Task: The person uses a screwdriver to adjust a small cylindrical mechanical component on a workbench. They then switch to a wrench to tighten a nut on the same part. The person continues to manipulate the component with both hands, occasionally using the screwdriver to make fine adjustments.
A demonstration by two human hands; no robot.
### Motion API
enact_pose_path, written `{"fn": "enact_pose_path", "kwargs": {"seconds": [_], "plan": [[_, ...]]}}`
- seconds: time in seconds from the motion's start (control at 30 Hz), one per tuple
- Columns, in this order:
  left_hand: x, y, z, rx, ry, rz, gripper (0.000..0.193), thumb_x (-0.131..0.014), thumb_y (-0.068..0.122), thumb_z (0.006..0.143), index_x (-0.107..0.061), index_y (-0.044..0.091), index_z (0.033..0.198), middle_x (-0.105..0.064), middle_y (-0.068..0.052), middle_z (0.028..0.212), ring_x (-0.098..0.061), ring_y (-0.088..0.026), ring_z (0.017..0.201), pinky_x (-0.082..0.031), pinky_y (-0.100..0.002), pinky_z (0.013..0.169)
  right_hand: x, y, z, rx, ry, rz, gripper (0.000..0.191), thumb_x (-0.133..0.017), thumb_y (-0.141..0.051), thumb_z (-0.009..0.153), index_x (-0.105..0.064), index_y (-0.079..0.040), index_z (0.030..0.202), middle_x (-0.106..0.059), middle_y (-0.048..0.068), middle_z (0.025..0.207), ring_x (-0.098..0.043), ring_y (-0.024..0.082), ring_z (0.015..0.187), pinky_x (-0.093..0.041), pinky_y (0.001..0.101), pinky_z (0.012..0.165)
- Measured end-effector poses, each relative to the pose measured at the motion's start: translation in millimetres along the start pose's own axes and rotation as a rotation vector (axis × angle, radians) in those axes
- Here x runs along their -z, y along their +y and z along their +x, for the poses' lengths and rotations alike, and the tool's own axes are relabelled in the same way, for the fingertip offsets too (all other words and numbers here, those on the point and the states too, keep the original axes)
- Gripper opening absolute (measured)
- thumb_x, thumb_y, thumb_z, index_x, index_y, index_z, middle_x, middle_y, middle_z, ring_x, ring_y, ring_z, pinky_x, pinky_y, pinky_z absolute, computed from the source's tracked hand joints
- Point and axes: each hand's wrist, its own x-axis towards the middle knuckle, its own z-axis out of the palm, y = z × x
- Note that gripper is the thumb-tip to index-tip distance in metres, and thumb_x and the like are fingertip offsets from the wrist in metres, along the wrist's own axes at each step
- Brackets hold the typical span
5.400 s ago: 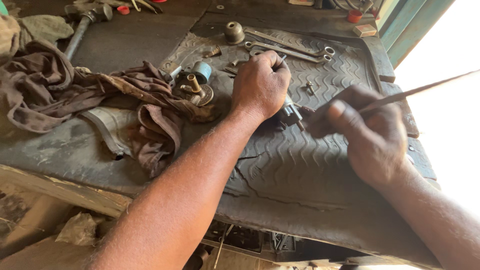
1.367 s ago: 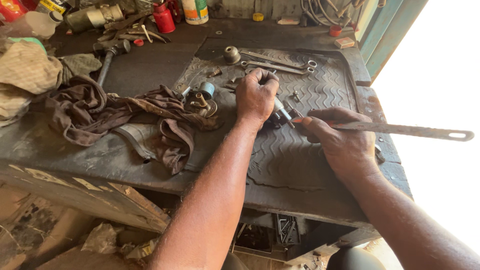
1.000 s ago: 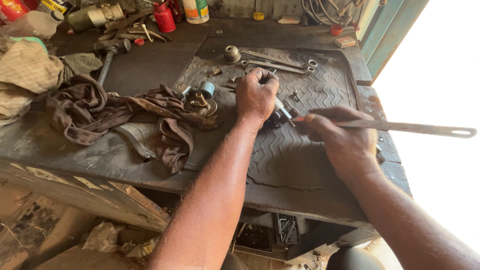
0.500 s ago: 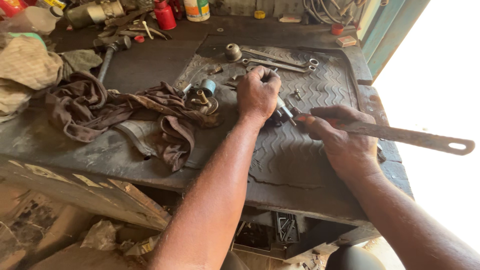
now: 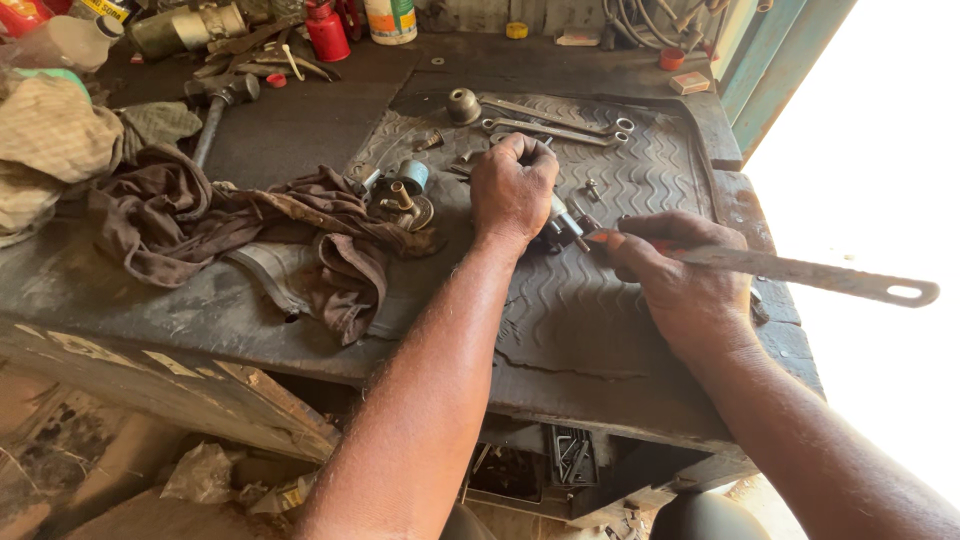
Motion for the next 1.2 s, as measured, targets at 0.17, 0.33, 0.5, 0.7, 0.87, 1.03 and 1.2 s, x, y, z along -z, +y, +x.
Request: {"fn": "enact_pose_path", "kwargs": {"seconds": [0.17,0.33,0.5,0.7,0.87,1.03,1.2], "plan": [[-1.4,1.0,0.7,0.040,0.001,0.035,0.018,-0.064,0.025,0.078,-0.073,0.009,0.077,-0.075,-0.009,0.075,-0.074,-0.025,0.073,-0.055,-0.038,0.071,3.4,-0.5,-1.3,0.006,-0.004,-0.224,0.030,-0.080,-0.022,0.084,-0.080,-0.002,0.106,-0.080,0.010,0.086,-0.074,0.014,0.076,-0.057,0.0286,0.072],[-1.0,1.6,0.9,0.033,0.006,0.051,0.018,-0.064,0.026,0.077,-0.074,0.010,0.077,-0.076,-0.009,0.076,-0.074,-0.026,0.075,-0.056,-0.039,0.072,1.3,-1.7,-0.4,-0.009,0.047,0.058,0.026,-0.074,-0.019,0.087,-0.076,0.001,0.103,-0.080,0.010,0.089,-0.076,0.013,0.077,-0.061,0.0266,0.072],[-0.3,4.1,-0.2,0.077,-0.005,0.068,0.018,-0.064,0.026,0.077,-0.074,0.011,0.077,-0.076,-0.009,0.077,-0.074,-0.028,0.076,-0.056,-0.039,0.073,-0.5,-2.3,-0.2,-0.012,-0.011,0.011,0.025,-0.074,-0.018,0.086,-0.075,0.000,0.104,-0.080,0.012,0.089,-0.077,0.015,0.077,-0.063,0.0275,0.072],[-2.0,2.6,1.0,0.059,0.013,0.105,0.019,-0.065,0.027,0.078,-0.074,0.011,0.078,-0.076,-0.010,0.078,-0.074,-0.029,0.078,-0.056,-0.041,0.073,0.4,-1.4,-2.9,0.026,0.002,0.034,0.025,-0.072,-0.018,0.089,-0.077,0.003,0.103,-0.081,0.012,0.092,-0.079,0.015,0.084,-0.062,0.0260,0.080],[-3.1,0.7,1.6,0.081,0.008,0.124,0.018,-0.065,0.027,0.077,-0.074,0.011,0.077,-0.076,-0.010,0.079,-0.074,-0.030,0.078,-0.056,-0.041,0.074,-1.9,0.1,-0.7,0.049,-0.006,0.019,0.026,-0.072,-0.016,0.086,-0.074,0.002,0.104,-0.081,0.010,0.095,-0.077,0.014,0.086,-0.060,0.0259,0.078],[-3.8,1.6,1.4,0.047,0.035,0.134,0.018,-0.066,0.027,0.078,-0.074,0.011,0.078,-0.076,-0.011,0.079,-0.073,-0.031,0.079,-0.055,-0.042,0.074,2.3,-0.5,-3.0,0.110,0.005,-0.223,0.023,-0.076,-0.016,0.085,-0.080,0.000,0.102,-0.081,0.013,0.090,-0.074,0.015,0.081,-0.056,0.0273,0.075],[-1.3,1.3,0.5,0.039,0.015,0.070,0.018,-0.064,0.026,0.078,-0.074,0.011,0.079,-0.076,-0.011,0.078,-0.074,-0.029,0.076,-0.056,-0.039,0.072,1.7,-2.3,-2.1,0.015,0.043,0.129,0.024,-0.075,-0.015,0.086,-0.076,0.003,0.103,-0.079,0.012,0.092,-0.073,0.015,0.078,-0.059,0.0262,0.073]]}}
